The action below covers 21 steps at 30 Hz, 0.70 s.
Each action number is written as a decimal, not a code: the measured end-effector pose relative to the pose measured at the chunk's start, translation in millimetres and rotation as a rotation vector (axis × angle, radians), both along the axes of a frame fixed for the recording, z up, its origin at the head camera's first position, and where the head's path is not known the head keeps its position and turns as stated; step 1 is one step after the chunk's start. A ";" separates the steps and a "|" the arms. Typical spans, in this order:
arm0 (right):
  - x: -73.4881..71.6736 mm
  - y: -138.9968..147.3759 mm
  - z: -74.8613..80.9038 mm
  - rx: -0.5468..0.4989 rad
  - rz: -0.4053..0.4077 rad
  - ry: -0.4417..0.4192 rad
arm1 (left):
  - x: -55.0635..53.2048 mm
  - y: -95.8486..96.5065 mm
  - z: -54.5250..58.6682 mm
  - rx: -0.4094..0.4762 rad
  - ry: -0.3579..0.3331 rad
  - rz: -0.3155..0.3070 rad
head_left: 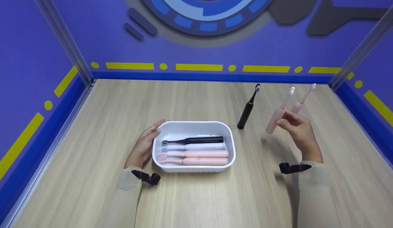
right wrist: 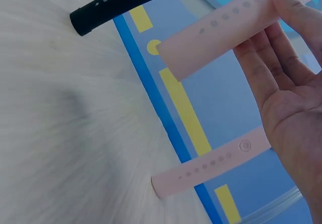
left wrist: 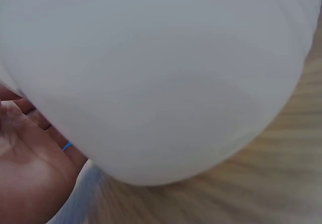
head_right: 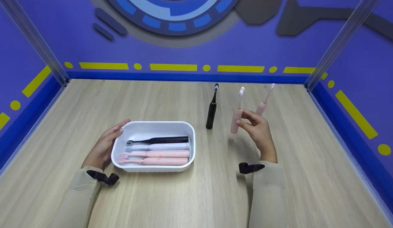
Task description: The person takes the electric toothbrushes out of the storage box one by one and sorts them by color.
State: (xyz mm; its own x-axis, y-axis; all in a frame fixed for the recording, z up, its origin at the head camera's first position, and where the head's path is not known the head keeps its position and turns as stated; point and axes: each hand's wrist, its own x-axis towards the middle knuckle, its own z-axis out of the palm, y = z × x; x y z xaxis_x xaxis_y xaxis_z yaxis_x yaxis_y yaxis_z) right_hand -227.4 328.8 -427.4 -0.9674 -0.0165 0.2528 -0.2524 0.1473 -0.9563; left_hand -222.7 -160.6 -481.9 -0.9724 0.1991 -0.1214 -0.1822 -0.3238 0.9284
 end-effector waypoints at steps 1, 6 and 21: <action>0.1 0.5 -0.6 -0.006 -0.002 0.002 | 0.1 -0.1 0.1 0.002 0.000 0.001; -0.1 1.9 -4.1 -0.100 -0.022 0.014 | -0.2 -0.6 0.1 0.001 -0.003 -0.001; 0.7 12.7 -9.5 -0.177 -0.044 0.033 | -1.1 -0.1 0.0 0.002 -0.006 -0.009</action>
State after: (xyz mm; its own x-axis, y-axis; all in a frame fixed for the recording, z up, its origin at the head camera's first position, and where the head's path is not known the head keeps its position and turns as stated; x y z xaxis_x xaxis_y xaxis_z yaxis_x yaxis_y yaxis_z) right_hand -226.7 341.5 -436.8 -0.9573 0.0734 0.2798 -0.2813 -0.0112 -0.9596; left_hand -223.9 -160.7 -481.9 -0.9699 0.2080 -0.1264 -0.1903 -0.3244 0.9266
